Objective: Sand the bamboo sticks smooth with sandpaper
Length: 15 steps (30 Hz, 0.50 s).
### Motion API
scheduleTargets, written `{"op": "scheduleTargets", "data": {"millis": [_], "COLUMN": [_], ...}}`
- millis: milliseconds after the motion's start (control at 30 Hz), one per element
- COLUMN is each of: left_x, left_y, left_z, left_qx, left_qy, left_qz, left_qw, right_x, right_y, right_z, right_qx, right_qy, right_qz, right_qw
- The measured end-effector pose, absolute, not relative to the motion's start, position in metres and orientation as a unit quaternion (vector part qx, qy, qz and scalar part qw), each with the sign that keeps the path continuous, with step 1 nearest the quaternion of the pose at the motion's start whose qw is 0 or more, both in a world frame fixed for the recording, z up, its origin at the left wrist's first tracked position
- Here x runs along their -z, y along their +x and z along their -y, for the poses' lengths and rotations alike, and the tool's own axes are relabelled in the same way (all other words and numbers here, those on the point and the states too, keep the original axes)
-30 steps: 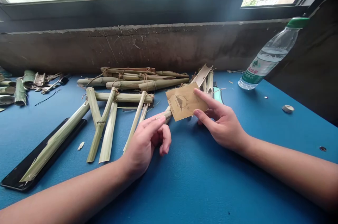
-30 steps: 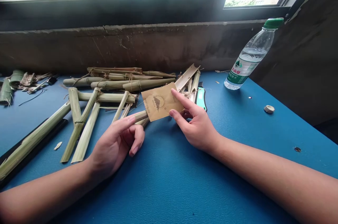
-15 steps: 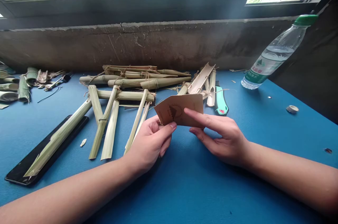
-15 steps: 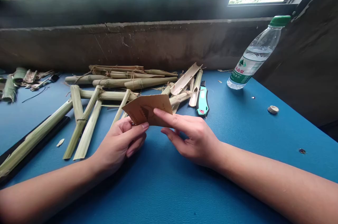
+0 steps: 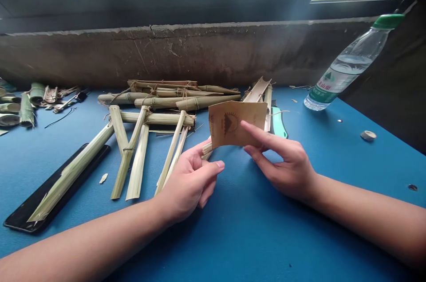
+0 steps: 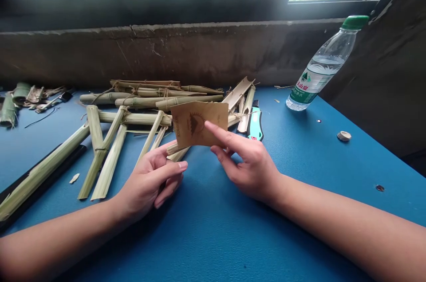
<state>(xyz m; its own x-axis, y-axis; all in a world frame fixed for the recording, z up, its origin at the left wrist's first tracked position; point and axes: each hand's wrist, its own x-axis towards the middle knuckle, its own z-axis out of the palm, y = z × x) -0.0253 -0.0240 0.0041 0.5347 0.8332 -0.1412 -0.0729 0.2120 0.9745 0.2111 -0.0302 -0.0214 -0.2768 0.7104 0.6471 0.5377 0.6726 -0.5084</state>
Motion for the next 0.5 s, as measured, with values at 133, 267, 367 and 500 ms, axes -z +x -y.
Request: {"op": "scheduleTargets", "data": {"millis": [133,267,367,500], "left_x": [-0.0046,-0.0036,-0.0039,-0.0048], "left_y": [-0.0256,-0.0255,-0.0246,-0.0229], "left_z": [0.025,0.0247,0.0246,0.0249], "left_qx": [-0.324,-0.322,-0.332,-0.332], "left_qy": [0.531,0.54,0.531,0.513], "left_qz": [-0.365,-0.353,-0.357,-0.37], "left_qw": [0.693,0.693,0.693,0.7], "right_x": [0.021,0.0218,0.0216,0.0198], "right_y": [0.211,0.2111,0.2106,0.2096], "right_z": [0.0317,0.0333,0.0329,0.0259], "right_qx": [-0.102,-0.094,-0.113,-0.192], "right_qy": [-0.342,-0.4,-0.4,-0.475], "right_qz": [0.834,0.802,0.802,0.716], "right_qw": [0.42,0.435,0.428,0.475]}}
